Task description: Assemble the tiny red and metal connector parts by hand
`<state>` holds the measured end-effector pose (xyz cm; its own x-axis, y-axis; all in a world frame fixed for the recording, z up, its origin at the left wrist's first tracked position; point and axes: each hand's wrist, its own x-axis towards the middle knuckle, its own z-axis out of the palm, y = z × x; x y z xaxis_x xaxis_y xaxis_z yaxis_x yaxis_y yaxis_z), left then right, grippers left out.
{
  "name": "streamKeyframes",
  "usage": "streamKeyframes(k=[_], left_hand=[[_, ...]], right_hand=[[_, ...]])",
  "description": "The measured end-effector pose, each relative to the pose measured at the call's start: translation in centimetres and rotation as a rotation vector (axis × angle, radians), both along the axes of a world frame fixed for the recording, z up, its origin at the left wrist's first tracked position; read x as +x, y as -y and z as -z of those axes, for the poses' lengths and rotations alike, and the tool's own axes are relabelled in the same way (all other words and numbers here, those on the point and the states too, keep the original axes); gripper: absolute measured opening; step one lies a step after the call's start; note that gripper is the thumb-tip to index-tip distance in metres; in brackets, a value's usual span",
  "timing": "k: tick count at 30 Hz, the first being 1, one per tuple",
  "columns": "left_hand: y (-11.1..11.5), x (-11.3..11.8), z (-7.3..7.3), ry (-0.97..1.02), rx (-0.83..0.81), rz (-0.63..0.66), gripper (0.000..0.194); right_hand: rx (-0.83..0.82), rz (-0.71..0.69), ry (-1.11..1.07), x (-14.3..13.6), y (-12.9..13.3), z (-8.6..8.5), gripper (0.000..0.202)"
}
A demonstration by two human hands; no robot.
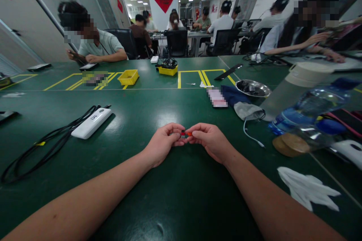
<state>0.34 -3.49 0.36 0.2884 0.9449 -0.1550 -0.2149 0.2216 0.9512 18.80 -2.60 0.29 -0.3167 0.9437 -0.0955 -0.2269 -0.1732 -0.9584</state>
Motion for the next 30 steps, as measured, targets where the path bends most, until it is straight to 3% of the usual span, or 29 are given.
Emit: streamKeyframes(k=[10,17,24,30], left_hand=[[0.32,-0.08,-0.26,-0.083,0.080,0.025,0.024],[0.00,-0.02,0.11,0.007,0.005,0.040,0.018],[0.05,0.10,-0.11,0.015,-0.019,0.004,0.024],[0.08,0.15,-0.24,0.053,-0.048,-0.010,0.015]], right_hand=[[0.035,-0.014,0.035,0.10,-0.09,0.42,0.007],[0.057,-0.004,0.028,0.05,-0.10,0.48,0.009],[0.017,0.017,0.008,0.00,-0.10,0.41,0.008],[0.042,0.001,0.020,0.05,-0.05,0.36,0.009]])
